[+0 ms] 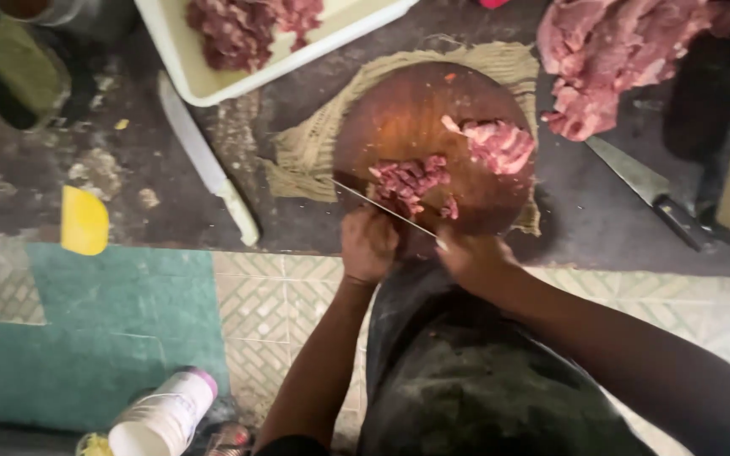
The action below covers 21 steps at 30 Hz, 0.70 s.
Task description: Cutting and mincing raw meat on a wooden cutting board using a knife
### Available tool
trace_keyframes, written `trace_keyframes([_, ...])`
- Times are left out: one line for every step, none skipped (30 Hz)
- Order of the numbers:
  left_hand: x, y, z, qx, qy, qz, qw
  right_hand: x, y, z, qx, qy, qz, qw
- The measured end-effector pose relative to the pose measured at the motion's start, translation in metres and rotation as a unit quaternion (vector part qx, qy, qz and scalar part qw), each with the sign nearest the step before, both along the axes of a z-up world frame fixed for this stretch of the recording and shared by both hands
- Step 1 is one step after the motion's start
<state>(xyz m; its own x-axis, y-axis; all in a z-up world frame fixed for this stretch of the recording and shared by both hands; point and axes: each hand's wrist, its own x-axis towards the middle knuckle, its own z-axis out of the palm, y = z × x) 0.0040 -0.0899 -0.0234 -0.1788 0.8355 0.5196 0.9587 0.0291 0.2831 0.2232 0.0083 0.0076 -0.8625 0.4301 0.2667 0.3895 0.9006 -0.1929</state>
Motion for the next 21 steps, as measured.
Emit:
trace_keyframes([0.003,0.006,-0.005,0.0,-0.005,-0.001,1.0,-0.005,0.002,-0.003,0.0,-0.005,-0.001,1.0])
trace_keyframes([0.001,0.005,-0.007,0.013,-0.043,0.004,0.999,-0.015,0.0,-0.007,0.078,0.065,-0.027,0.994])
trace_keyframes([-0.001,0.003,-0.008,0.027,-0.081,0.009,0.996,-0.026,-0.003,-0.01,0.154,0.136,-0.052,0.977])
trace_keyframes([-0.002,0.0,-0.002,0.024,-0.083,0.008,0.996,-0.021,0.0,0.023,0.151,0.133,-0.053,0.978])
trace_keyframes([-0.003,-0.002,0.006,0.013,-0.066,0.02,0.998,-0.017,0.004,0.057,0.097,-0.022,-0.038,0.994])
trace_keyframes([-0.006,0.009,0.009,0.013,-0.047,0.033,0.998,-0.015,0.019,0.088,0.051,-0.174,-0.022,0.983])
trace_keyframes([-0.004,0.015,0.011,0.021,-0.047,0.033,0.998,0.007,0.02,0.086,0.058,-0.173,-0.023,0.983])
trace_keyframes([-0.002,0.014,0.016,0.017,-0.04,0.047,0.998,0.028,0.019,0.086,-0.031,-0.257,-0.044,0.965])
trace_keyframes([0.001,0.014,0.021,0.013,-0.034,0.061,0.998,0.05,0.018,0.086,-0.119,-0.337,-0.067,0.932])
trace_keyframes([-0.003,0.011,0.021,0.013,-0.032,0.063,0.997,0.069,0.014,0.086,-0.119,-0.336,-0.064,0.932])
trace_keyframes([-0.005,0.008,0.02,0.016,-0.061,0.069,0.996,0.09,0.012,0.085,-0.252,-0.446,-0.102,0.853])
trace_keyframes([-0.007,0.014,0.017,0.025,-0.092,0.067,0.993,0.111,0.011,0.083,-0.374,-0.538,-0.147,0.741])
trace_keyframes([-0.011,0.017,0.03,0.03,-0.092,0.062,0.993,0.109,0.017,0.091,-0.373,-0.536,-0.154,0.742])
trace_keyframes([-0.012,0.022,0.041,0.022,-0.082,0.088,0.993,0.109,0.026,0.1,-0.395,-0.545,-0.172,0.719])
trace_keyframes([-0.013,0.027,0.05,0.014,-0.072,0.114,0.991,0.109,0.035,0.107,-0.418,-0.552,-0.189,0.696])
trace_keyframes([-0.01,0.04,0.037,0.012,-0.072,0.117,0.99,0.12,0.025,0.092,-0.417,-0.554,-0.186,0.696])
trace_keyframes([-0.007,0.052,0.023,0.0,-0.107,0.112,0.988,0.131,0.014,0.076,-0.317,-0.448,-0.191,0.813])
trace_keyframes([-0.005,0.059,0.008,-0.015,-0.142,0.106,0.984,0.141,-0.001,0.06,-0.21,-0.327,-0.193,0.901])
trace_keyframes([0.002,0.064,0.016,-0.021,-0.141,0.108,0.984,0.151,-0.001,0.025,-0.215,-0.328,-0.19,0.9])
trace_keyframes([0.015,0.075,0.021,-0.026,-0.143,0.098,0.985,0.168,-0.001,-0.007,-0.058,-0.214,-0.134,0.966])
trace_keyframes([0.027,0.085,0.027,-0.031,-0.145,0.087,0.985,0.185,-0.001,-0.038,0.102,-0.092,-0.072,0.988])
